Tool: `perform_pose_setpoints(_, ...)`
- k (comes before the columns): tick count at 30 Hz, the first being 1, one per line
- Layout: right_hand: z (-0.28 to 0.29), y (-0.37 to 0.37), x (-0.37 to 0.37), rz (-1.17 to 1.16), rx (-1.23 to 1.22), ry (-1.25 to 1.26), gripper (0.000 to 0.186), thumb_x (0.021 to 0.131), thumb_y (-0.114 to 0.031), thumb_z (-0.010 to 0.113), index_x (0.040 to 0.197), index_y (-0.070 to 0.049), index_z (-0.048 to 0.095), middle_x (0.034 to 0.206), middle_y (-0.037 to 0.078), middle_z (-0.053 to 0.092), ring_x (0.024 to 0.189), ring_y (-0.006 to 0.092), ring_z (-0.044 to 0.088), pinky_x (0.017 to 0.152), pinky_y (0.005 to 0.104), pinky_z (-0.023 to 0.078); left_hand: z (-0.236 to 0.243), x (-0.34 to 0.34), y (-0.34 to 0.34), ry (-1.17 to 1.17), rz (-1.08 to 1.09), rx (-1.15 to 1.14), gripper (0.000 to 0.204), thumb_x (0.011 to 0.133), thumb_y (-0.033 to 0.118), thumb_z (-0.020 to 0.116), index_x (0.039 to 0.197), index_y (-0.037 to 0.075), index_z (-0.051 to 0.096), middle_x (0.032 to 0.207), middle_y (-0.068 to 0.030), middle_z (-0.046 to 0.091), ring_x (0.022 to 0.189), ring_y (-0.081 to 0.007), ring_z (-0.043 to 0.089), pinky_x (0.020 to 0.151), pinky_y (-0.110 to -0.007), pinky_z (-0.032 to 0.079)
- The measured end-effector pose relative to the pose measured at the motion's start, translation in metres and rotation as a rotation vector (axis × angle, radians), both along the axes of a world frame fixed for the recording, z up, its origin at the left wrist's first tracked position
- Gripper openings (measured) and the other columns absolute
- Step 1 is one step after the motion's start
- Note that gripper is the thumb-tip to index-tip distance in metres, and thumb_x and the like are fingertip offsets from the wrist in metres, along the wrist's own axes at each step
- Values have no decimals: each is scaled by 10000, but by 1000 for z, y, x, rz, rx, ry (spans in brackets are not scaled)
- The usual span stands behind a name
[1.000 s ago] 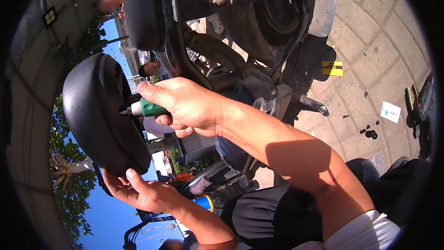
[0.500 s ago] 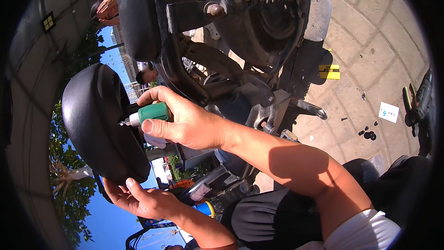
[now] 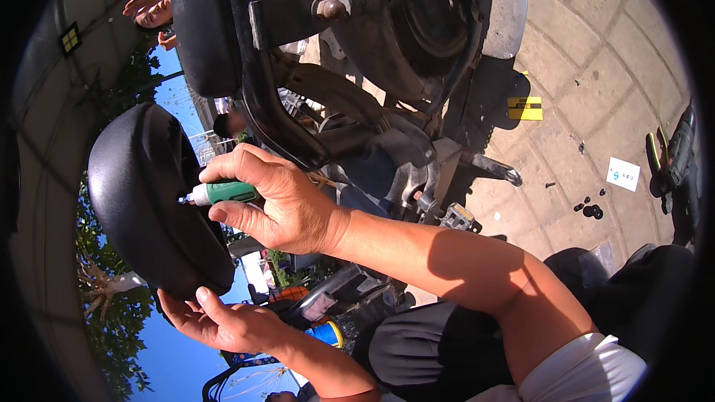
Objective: The person uses a screwdriver to remove and then reinstall screws on a motorcycle seat. They handle small hardware parts and tighten the fasteners to secure the seat.
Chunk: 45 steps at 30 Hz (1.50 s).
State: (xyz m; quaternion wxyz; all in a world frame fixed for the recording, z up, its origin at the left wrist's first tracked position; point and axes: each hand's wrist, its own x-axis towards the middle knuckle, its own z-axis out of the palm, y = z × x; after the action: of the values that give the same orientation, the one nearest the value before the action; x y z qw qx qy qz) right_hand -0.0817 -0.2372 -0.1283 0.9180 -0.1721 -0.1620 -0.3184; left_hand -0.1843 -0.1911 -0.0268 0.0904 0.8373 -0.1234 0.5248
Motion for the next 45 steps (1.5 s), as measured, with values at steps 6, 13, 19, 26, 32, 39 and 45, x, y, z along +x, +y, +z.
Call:
perform_pose_setpoints(6, 1, -68, 12, 1361, 220, -64, 379, 958, -383, 611, 1031, -12, 583, 678, -25, 469, 497, 20, 332, 371, 193, 259, 0, 0, -2, -32, 79, 71, 503, 894, 42, 547, 1382, -17, 441, 1346, -176, 493, 1223, -269, 483, 1051, -378, 381)
perform_pose_setpoints(13, -2, -9, 2, 366, 131, -61, 397, 954, -360, 632, 1157, -34, 530, 903, 25, 540, 695, 50, 477, 563, 213, 400, -1, 3, -4, -27, 19, -1, 498, 886, 27, 544, 1371, -33, 447, 1342, -170, 500, 1213, -267, 493, 1048, -376, 378)
perform_pose_setpoints(19, 6, -58, 6, 1419, 296, -28, 405, 990, -460, 525, 1056, -63, 564, 627, -60, 368, 470, 11, 279, 410, 196, 246, 0, 1, -2, -56, 73, 48, 494, 886, 43, 557, 1364, -29, 454, 1338, -172, 506, 1213, -270, 498, 1064, -378, 368)
perform_pose_setpoints(26, 0, 1, 2, 222, 50, -42, 398, 919, -305, 684, 1181, -64, 506, 1035, 60, 619, 904, 139, 594, 810, 299, 474, 2, 1, -2, -54, 121, 40, 438, 928, 86, 563, 1341, -36, 482, 1321, -171, 524, 1214, -264, 509, 1049, -354, 394)
perform_pose_setpoints(32, 8, -24, 11, 1320, 250, -48, 475, 959, -488, 529, 1043, -21, 531, 653, 24, 427, 530, 70, 405, 366, 218, 303, 16, 5, 18, -31, 10, 197, 833, 763, 474, 799, 1316, -56, 471, 1241, -212, 561, 1107, -319, 567, 953, -436, 472)
perform_pose_setpoints(39, 9, 1, 2, 263, 153, -28, 390, 916, -257, 643, 1158, -46, 423, 858, 75, 581, 866, 173, 569, 789, 315, 465, 21, 9, 21, -38, -15, 274, 805, 778, 478, 786, 1295, -60, 486, 1227, -208, 564, 1107, -303, 566, 955, -427, 473)
perform_pose_setpoints(45, 4, -25, 4, 1010, 263, -14, 370, 903, -267, 657, 1136, -48, 471, 873, 86, 591, 841, 175, 575, 760, 331, 470, 24, 7, 28, -26, -34, 294, 783, 790, 482, 775, 1278, -64, 499, 1216, -205, 568, 1107, -289, 564, 956, -419, 474)
